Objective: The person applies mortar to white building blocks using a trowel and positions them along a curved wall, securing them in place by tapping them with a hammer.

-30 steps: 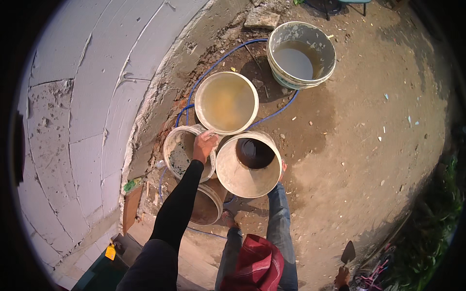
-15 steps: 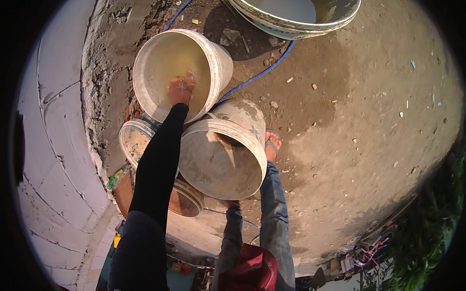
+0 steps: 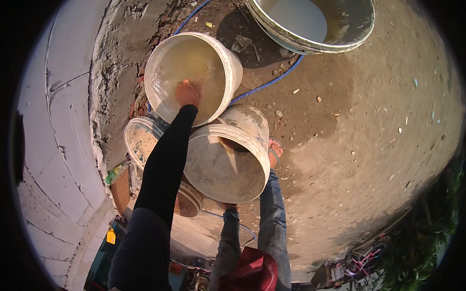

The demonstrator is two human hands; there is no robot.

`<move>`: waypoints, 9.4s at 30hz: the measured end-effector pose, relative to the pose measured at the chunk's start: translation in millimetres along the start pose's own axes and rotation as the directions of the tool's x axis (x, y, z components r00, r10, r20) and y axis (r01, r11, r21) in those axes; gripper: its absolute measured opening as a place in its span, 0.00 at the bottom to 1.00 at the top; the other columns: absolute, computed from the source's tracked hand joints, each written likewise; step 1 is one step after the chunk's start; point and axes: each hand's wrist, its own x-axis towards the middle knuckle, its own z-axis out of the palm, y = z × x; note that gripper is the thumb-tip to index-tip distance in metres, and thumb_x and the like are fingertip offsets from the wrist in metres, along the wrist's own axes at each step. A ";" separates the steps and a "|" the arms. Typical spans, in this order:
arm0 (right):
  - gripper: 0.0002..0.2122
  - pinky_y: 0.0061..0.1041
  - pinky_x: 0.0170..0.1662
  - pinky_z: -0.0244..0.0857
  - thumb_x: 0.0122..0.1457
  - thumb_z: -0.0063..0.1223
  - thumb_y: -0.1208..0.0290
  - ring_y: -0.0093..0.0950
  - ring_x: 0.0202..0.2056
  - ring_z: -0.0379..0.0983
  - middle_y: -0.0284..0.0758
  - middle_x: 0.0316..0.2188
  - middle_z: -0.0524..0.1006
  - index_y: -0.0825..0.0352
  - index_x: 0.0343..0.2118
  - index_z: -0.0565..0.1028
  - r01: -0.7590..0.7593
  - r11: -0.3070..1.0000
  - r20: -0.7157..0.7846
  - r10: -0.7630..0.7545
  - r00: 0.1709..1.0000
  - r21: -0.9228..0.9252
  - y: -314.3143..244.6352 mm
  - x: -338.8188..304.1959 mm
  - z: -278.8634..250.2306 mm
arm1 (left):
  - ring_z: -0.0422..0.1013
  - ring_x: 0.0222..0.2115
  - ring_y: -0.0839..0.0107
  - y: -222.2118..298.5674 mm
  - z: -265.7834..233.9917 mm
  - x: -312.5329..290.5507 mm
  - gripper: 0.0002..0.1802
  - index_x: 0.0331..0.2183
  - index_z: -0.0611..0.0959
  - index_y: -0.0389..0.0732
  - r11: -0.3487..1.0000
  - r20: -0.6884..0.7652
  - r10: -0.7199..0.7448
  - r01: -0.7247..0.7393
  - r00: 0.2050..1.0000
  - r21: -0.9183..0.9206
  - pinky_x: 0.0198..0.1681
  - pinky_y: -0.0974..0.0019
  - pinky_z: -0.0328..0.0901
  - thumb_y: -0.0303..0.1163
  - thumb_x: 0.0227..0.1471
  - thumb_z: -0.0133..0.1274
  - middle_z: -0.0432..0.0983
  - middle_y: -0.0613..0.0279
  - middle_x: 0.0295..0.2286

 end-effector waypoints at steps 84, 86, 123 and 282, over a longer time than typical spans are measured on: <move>0.18 0.34 0.15 0.66 0.63 0.50 0.56 0.32 0.14 0.71 0.37 0.16 0.70 0.71 0.42 0.71 0.334 -0.067 0.206 -0.893 0.401 -0.940 -1127.4 -260.8 681.3 | 0.69 0.31 0.57 -694.5 6.9 -1111.7 0.17 0.39 0.74 0.48 -0.723 0.952 0.145 -0.686 -0.271 -0.085 0.30 0.45 0.66 0.47 0.51 0.47 0.70 0.60 0.32; 0.18 0.34 0.15 0.65 0.63 0.50 0.57 0.33 0.14 0.70 0.37 0.16 0.69 0.71 0.41 0.71 0.419 0.058 0.180 -0.843 0.506 -0.906 -1101.8 -229.2 756.1 | 0.70 0.33 0.56 -705.0 43.3 -1174.1 0.16 0.40 0.74 0.47 -0.652 0.954 0.182 -0.755 -0.237 -0.064 0.31 0.45 0.67 0.47 0.54 0.44 0.70 0.58 0.33; 0.23 0.38 0.22 0.69 0.65 0.43 0.55 0.35 0.19 0.72 0.43 0.20 0.72 0.75 0.27 0.69 0.196 0.941 -0.586 -0.326 0.742 -0.276 -1165.9 -168.7 1185.8 | 0.62 0.57 0.46 -1935.9 -42.1 -1130.9 0.34 0.62 0.68 0.54 -0.891 0.944 -0.317 0.314 0.089 -0.328 0.51 0.34 0.60 0.42 0.55 0.57 0.63 0.62 0.62; 0.30 0.42 0.35 0.63 0.65 0.43 0.42 0.37 0.26 0.71 0.45 0.19 0.72 0.73 0.29 0.73 0.822 0.536 -0.847 -0.513 0.139 -0.190 -2717.3 -889.1 914.9 | 0.44 0.68 0.40 -2297.8 -927.3 602.1 0.40 0.63 0.65 0.43 0.709 0.229 0.267 -0.030 0.936 -0.704 0.62 0.22 0.33 0.56 0.59 0.51 0.51 0.39 0.65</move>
